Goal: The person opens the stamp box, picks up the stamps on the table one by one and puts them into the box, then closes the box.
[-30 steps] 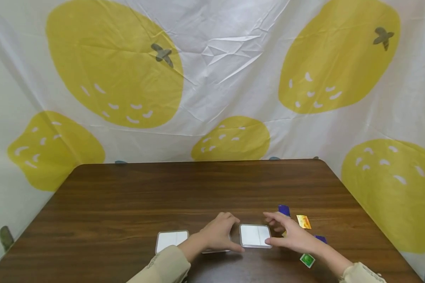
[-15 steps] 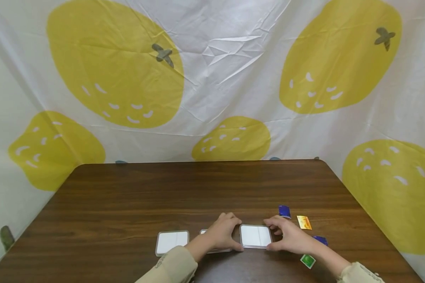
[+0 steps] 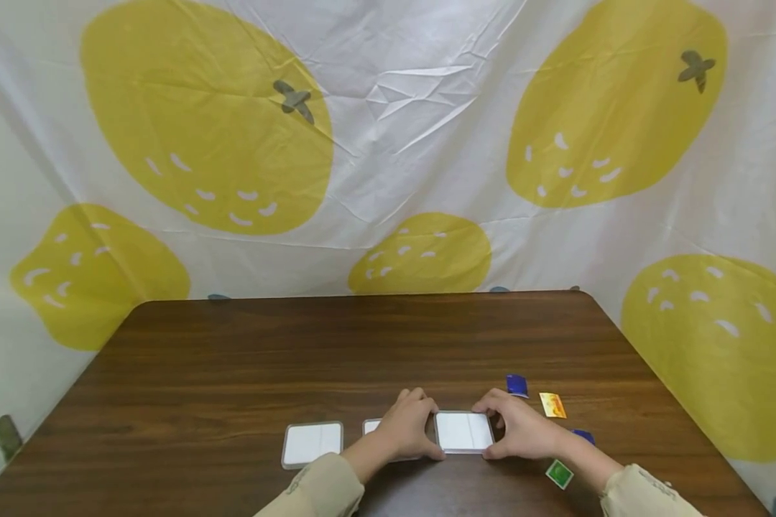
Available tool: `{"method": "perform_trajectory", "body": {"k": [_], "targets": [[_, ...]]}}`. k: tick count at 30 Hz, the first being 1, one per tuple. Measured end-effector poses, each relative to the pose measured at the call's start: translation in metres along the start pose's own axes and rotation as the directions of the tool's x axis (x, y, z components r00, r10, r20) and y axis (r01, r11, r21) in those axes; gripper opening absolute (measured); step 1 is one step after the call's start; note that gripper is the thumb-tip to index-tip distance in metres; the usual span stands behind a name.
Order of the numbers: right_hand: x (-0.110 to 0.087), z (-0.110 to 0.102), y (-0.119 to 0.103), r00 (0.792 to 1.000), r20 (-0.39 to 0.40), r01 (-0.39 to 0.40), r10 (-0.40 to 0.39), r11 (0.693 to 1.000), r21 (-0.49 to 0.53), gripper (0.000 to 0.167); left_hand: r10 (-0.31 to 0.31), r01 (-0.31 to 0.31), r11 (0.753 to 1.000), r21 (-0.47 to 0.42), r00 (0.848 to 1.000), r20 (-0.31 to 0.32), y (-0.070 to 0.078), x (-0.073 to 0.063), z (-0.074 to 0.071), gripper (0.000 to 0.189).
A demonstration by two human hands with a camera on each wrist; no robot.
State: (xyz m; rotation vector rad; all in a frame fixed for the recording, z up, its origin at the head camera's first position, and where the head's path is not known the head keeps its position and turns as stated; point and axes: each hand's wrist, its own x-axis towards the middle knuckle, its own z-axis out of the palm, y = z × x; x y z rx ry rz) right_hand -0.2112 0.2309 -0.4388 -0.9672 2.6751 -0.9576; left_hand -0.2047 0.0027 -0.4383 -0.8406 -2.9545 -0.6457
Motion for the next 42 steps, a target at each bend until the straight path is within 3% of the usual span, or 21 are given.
{"method": "perform_trajectory", "body": {"k": [18, 25, 33, 42], "targets": [[0.008, -0.004, -0.003, 0.999, 0.025, 0.035, -0.033, 0.996, -0.078, 0.049, -0.009, 0.008, 1.0, 0.02, 1.0, 0.017, 0.0, -0.002, -0.001, 0.057], [0.006, -0.005, -0.001, 0.999, 0.032, 0.045, -0.043, 0.998, -0.04, 0.048, -0.006, 0.006, 1.0, 0.011, 1.0, 0.007, 0.0, -0.003, -0.001, 0.057], [0.005, -0.017, 0.0, 0.997, -0.024, 0.074, -0.075, 0.997, -0.034, 0.053, -0.004, 0.004, 1.0, -0.003, 1.0, -0.012, 0.001, -0.004, 0.0, 0.054], [0.021, -0.035, 0.015, 0.999, -0.043, 0.021, -0.025, 0.996, -0.085, 0.054, -0.014, 0.014, 1.0, -0.011, 1.0, -0.005, 0.0, -0.003, 0.001, 0.053]]}}
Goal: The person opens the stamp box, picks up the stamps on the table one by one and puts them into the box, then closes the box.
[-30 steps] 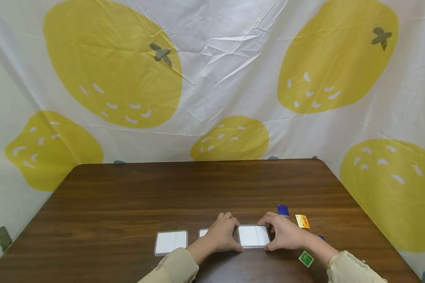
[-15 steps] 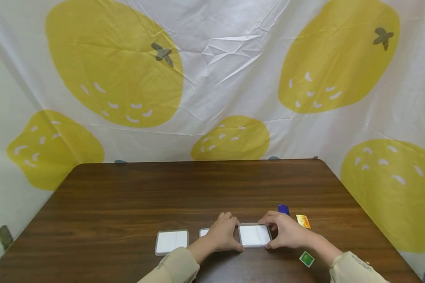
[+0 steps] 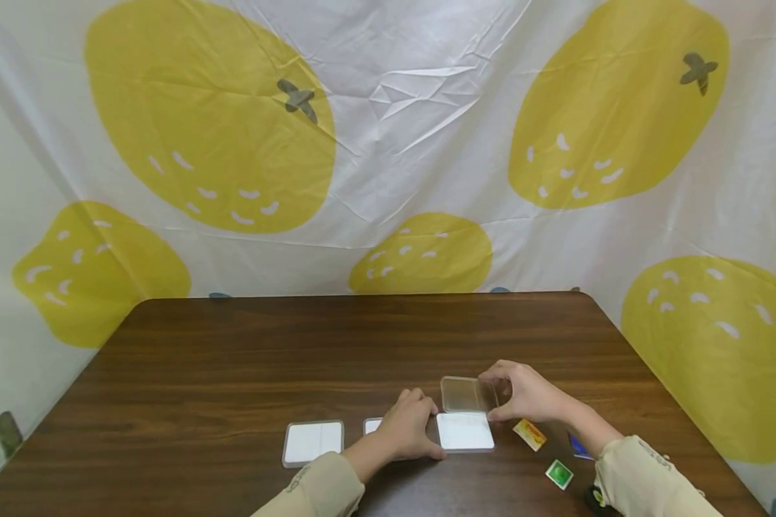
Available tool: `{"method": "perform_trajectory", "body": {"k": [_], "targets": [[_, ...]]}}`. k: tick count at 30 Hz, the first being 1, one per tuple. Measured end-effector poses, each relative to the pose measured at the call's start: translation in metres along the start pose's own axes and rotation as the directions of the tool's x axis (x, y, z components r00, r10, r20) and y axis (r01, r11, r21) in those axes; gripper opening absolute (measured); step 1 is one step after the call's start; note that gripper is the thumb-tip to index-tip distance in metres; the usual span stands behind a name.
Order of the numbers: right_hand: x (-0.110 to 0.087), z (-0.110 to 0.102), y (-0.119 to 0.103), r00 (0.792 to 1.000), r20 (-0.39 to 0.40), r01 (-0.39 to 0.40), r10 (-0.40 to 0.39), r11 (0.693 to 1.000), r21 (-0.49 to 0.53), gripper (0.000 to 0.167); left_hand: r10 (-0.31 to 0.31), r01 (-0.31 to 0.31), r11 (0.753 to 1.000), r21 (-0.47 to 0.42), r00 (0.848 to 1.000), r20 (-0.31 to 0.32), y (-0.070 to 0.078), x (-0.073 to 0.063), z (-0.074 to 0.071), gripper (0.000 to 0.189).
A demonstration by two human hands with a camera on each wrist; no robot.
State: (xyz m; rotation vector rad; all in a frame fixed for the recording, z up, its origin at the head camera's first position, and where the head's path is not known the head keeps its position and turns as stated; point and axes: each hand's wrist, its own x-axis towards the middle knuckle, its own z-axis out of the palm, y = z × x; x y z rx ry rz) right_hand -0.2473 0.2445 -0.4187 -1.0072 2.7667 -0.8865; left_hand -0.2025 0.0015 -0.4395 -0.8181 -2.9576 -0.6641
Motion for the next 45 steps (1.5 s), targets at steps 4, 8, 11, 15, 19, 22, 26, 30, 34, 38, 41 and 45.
{"method": "perform_trajectory", "body": {"k": [4, 8, 11, 15, 19, 22, 26, 30, 34, 38, 41, 45], "targets": [[0.011, -0.002, 0.008, 1.0, -0.018, -0.008, 0.008, 1.0, -0.018, 0.054, -0.013, 0.013, 1.0, 0.0, 1.0, 0.022, 0.001, 0.0, 0.0, 0.055], [0.021, -0.001, 0.013, 1.0, -0.026, -0.012, 0.011, 1.0, -0.02, 0.054, -0.014, 0.014, 1.0, -0.001, 0.999, 0.031, 0.001, 0.0, 0.0, 0.055], [0.028, 0.002, 0.016, 1.0, -0.027, -0.011, 0.011, 1.0, -0.017, 0.053, -0.009, 0.009, 1.0, -0.001, 1.0, 0.024, 0.001, 0.0, 0.0, 0.055], [0.036, 0.005, 0.019, 0.999, -0.031, -0.012, 0.012, 1.0, -0.018, 0.051, -0.003, 0.003, 1.0, -0.004, 1.0, 0.019, 0.0, 0.001, 0.001, 0.054], [0.041, 0.007, 0.022, 0.999, -0.035, -0.031, 0.031, 1.0, -0.001, 0.051, -0.006, 0.006, 1.0, -0.007, 1.0, 0.024, 0.0, 0.001, 0.001, 0.054], [0.043, 0.009, 0.024, 0.998, -0.039, -0.047, 0.048, 0.999, 0.015, 0.052, -0.01, 0.01, 1.0, -0.007, 1.0, 0.026, 0.0, 0.001, 0.001, 0.054], [0.044, 0.01, 0.025, 0.998, -0.041, -0.052, 0.053, 0.998, 0.024, 0.053, -0.012, 0.013, 1.0, -0.008, 1.0, 0.026, 0.0, 0.001, 0.0, 0.053], [0.045, 0.009, 0.024, 0.998, -0.029, -0.06, 0.061, 0.998, 0.032, 0.057, -0.015, 0.015, 1.0, -0.012, 0.999, 0.034, 0.001, 0.001, -0.001, 0.053], [0.042, 0.004, 0.021, 0.997, -0.034, -0.062, 0.064, 0.996, 0.058, 0.061, -0.016, 0.016, 1.0, -0.014, 0.999, 0.038, 0.002, 0.0, -0.001, 0.053], [0.039, -0.001, 0.014, 0.998, -0.041, -0.044, 0.047, 0.995, 0.089, 0.062, -0.013, 0.013, 1.0, -0.009, 0.999, 0.035, 0.002, 0.0, -0.002, 0.055], [0.036, -0.002, 0.008, 0.998, -0.036, -0.046, 0.051, 0.993, 0.112, 0.062, -0.003, 0.005, 1.0, -0.024, 0.999, 0.048, 0.002, -0.001, -0.003, 0.06], [0.029, -0.002, -0.006, 0.997, -0.027, -0.061, 0.066, 0.986, 0.157, 0.062, 0.027, -0.021, 0.997, -0.077, 0.997, 0.069, -0.003, -0.003, -0.008, 0.067]]}}
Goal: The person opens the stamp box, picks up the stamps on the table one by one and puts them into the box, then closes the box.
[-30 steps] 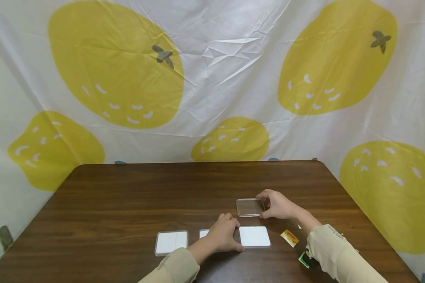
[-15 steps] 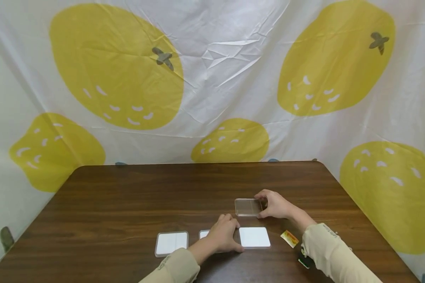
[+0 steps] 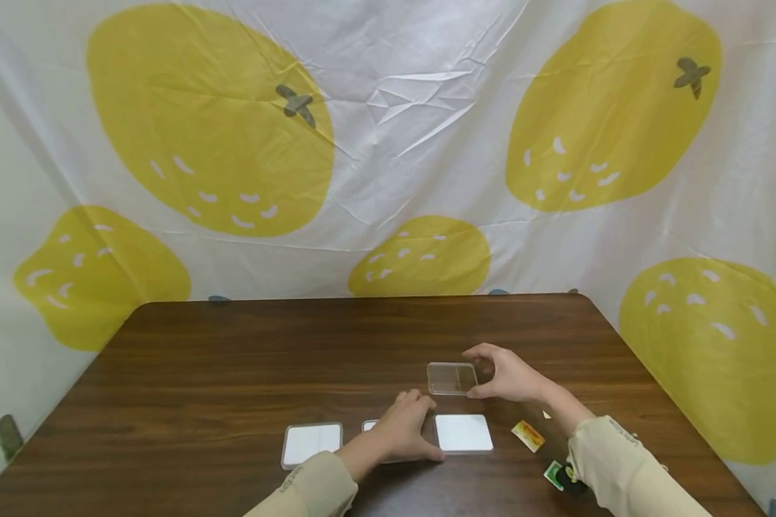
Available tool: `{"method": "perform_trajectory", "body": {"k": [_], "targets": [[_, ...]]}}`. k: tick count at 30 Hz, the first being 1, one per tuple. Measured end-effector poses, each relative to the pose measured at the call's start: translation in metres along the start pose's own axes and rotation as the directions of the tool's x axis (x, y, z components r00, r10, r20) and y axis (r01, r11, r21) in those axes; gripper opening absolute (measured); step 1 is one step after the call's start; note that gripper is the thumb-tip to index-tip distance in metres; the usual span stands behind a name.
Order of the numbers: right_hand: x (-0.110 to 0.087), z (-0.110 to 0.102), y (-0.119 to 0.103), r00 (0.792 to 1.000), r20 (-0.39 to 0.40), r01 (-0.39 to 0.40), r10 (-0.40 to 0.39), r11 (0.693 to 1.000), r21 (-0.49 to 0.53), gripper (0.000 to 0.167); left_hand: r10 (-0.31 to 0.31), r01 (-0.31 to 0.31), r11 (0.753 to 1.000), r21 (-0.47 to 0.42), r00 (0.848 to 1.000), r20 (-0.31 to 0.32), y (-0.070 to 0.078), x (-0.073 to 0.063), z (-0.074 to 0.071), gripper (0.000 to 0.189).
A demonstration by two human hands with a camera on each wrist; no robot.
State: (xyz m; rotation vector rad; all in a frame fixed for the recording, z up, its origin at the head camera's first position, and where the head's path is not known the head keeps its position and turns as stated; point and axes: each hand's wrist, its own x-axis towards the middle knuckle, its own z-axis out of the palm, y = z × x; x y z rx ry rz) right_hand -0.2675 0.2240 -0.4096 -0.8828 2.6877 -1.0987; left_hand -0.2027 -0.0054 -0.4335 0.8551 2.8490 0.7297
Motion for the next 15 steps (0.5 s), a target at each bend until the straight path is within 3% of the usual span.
{"method": "perform_trajectory", "body": {"k": [6, 11, 15], "targets": [[-0.006, 0.005, -0.009, 1.0, 0.0, -0.013, 0.013, 0.998, 0.065, 0.063, 0.043, -0.044, 0.995, -0.086, 0.999, -0.011, -0.014, -0.01, -0.012, 0.066], [-0.011, 0.01, -0.007, 1.0, 0.004, -0.013, 0.013, 0.994, 0.113, 0.064, 0.083, -0.087, 0.989, -0.123, 0.996, -0.041, -0.026, -0.027, -0.022, 0.06], [-0.015, 0.014, -0.006, 1.0, -0.005, 0.011, -0.011, 0.996, 0.09, 0.061, 0.103, -0.114, 0.975, -0.19, 0.992, -0.067, -0.037, -0.042, -0.027, 0.059]]}}
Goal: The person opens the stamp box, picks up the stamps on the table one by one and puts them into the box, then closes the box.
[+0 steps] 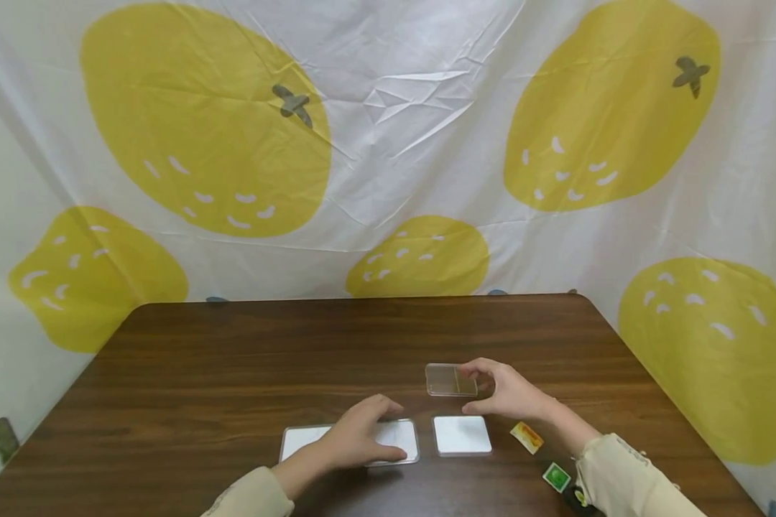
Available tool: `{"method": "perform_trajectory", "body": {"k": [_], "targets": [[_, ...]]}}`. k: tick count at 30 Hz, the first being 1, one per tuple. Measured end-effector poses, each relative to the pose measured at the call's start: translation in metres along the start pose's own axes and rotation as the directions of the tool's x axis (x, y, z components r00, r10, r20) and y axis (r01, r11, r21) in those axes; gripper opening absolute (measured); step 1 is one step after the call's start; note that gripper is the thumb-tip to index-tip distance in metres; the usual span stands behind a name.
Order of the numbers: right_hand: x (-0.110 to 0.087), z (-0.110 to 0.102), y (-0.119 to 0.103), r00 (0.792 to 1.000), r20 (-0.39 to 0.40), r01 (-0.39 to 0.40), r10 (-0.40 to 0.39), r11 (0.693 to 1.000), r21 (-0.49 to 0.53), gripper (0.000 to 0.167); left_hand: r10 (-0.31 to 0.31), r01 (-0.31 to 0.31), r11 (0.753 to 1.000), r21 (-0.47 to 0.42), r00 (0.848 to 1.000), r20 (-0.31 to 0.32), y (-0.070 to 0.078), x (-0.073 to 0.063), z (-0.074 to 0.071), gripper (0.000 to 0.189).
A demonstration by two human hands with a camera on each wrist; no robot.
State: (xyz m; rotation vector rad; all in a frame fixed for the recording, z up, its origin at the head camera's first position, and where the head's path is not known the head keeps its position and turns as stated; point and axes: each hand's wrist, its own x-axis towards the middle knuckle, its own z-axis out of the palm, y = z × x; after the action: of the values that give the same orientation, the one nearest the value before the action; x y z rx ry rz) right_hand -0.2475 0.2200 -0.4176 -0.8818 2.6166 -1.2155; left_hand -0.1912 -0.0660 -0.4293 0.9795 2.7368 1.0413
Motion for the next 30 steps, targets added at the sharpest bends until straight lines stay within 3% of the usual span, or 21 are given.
{"method": "perform_trajectory", "body": {"k": [4, 12, 16, 22, 30], "targets": [[-0.004, 0.006, -0.001, 1.0, 0.005, 0.007, -0.007, 0.999, -0.033, 0.058, -0.001, 0.001, 0.999, -0.033, 1.0, -0.02, -0.007, -0.017, -0.005, 0.059], [-0.009, 0.03, -0.013, 0.999, 0.028, 0.034, -0.036, 0.997, 0.073, 0.053, -0.039, 0.048, 0.989, 0.143, 0.997, -0.067, -0.017, -0.035, -0.008, 0.066], [-0.009, 0.045, -0.021, 0.998, 0.011, 0.057, -0.058, 0.991, 0.121, 0.052, -0.049, 0.062, 0.986, 0.153, 0.995, -0.083, -0.021, -0.039, -0.008, 0.068], [-0.007, 0.062, -0.031, 0.997, 0.006, 0.07, -0.071, 0.993, 0.097, 0.056, -0.075, 0.092, 0.982, 0.163, 0.992, -0.102, -0.027, -0.04, -0.008, 0.067], [0.002, 0.073, -0.042, 0.994, 0.083, 0.066, -0.072, 0.995, 0.07, 0.059, -0.102, 0.117, 0.977, 0.177, 0.991, -0.089, -0.028, -0.036, -0.007, 0.062]]}}
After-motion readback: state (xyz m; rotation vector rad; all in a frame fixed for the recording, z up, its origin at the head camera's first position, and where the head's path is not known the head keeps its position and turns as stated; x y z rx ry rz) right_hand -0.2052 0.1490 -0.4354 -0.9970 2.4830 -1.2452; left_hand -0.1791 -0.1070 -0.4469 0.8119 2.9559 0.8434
